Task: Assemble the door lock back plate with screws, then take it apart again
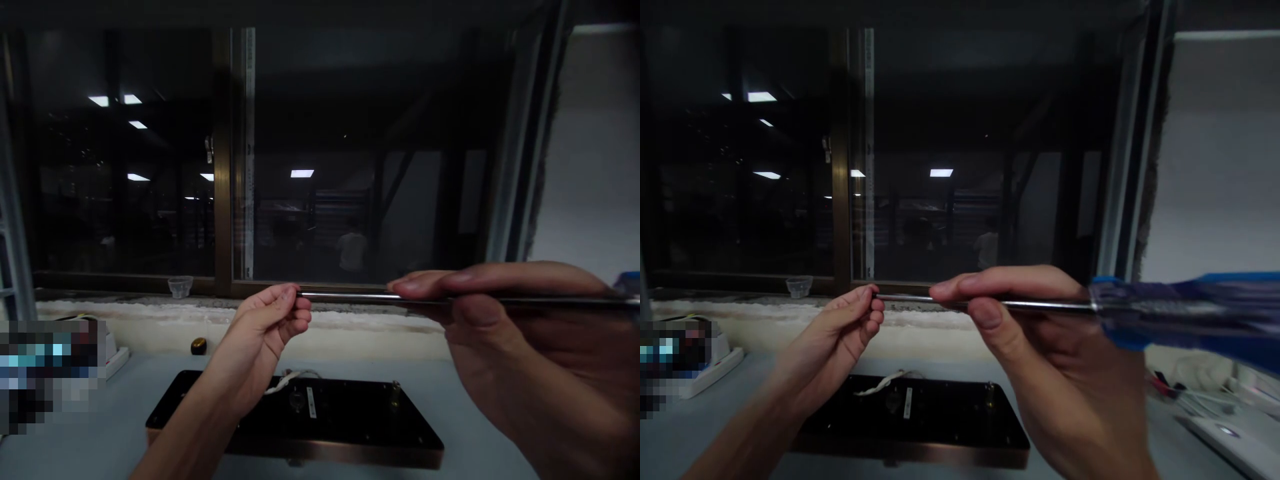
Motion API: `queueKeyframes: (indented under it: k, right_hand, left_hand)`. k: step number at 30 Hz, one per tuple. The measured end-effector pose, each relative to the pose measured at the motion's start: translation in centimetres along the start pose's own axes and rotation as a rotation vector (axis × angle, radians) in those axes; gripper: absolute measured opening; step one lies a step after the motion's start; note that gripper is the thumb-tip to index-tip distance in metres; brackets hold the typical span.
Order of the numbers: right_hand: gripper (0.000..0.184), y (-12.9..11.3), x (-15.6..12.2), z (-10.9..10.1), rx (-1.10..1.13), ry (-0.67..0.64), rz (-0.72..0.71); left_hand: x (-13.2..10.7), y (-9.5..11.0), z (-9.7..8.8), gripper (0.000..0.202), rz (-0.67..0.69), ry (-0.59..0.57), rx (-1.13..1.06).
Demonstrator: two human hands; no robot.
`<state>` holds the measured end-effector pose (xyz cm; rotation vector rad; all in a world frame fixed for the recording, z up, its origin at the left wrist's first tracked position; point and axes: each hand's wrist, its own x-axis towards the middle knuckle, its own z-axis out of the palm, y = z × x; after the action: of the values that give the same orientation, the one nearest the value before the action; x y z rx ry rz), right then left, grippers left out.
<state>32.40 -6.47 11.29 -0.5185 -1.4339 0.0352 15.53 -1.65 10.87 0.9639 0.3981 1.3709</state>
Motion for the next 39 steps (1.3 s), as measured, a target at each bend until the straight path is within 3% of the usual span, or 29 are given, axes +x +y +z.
queueKeyframes:
  k: [4,7,10,13,17,23,35,39]
  right_hand:
    - [0.004,0.6,0.1,0.3,0.025,0.024,0.031]
    - [0.008,1.6,0.3,0.2,0.052,0.032,0.144]
    - [0.012,2.9,0.6,0.3,0.066,-0.102,0.241]
    - [0.016,4.2,0.6,0.8,0.029,-0.281,0.321]
    - [0.021,5.8,0.1,1.7,-0.029,-0.453,0.441]
    - [0.021,7.2,-1.0,2.3,-0.144,-0.559,0.483]
    - [0.020,8.8,-1.5,3.0,-0.165,-0.596,0.482]
    - [0.022,8.9,-1.7,3.2,-0.252,-0.551,0.474]
  left_hand:
    - [0.2,-0.7,-0.3,0.005,0.032,-0.033,0.093]
    - [0.7,-1.3,-0.8,0.009,0.075,-0.113,0.429]
    - [1.2,-1.9,-1.5,0.010,0.214,-0.249,0.906]
    - [1.5,-2.7,-2.3,0.011,0.371,-0.373,1.221]
    - [1.8,-4.2,-3.1,0.012,0.333,-0.434,1.450]
    - [2.2,-6.0,-3.8,0.018,0.239,-0.422,1.561]
    - [2.6,-7.1,-4.9,0.016,0.184,-0.401,1.573]
    - [2.6,-8.0,-4.6,0.018,0.159,-0.337,1.622]
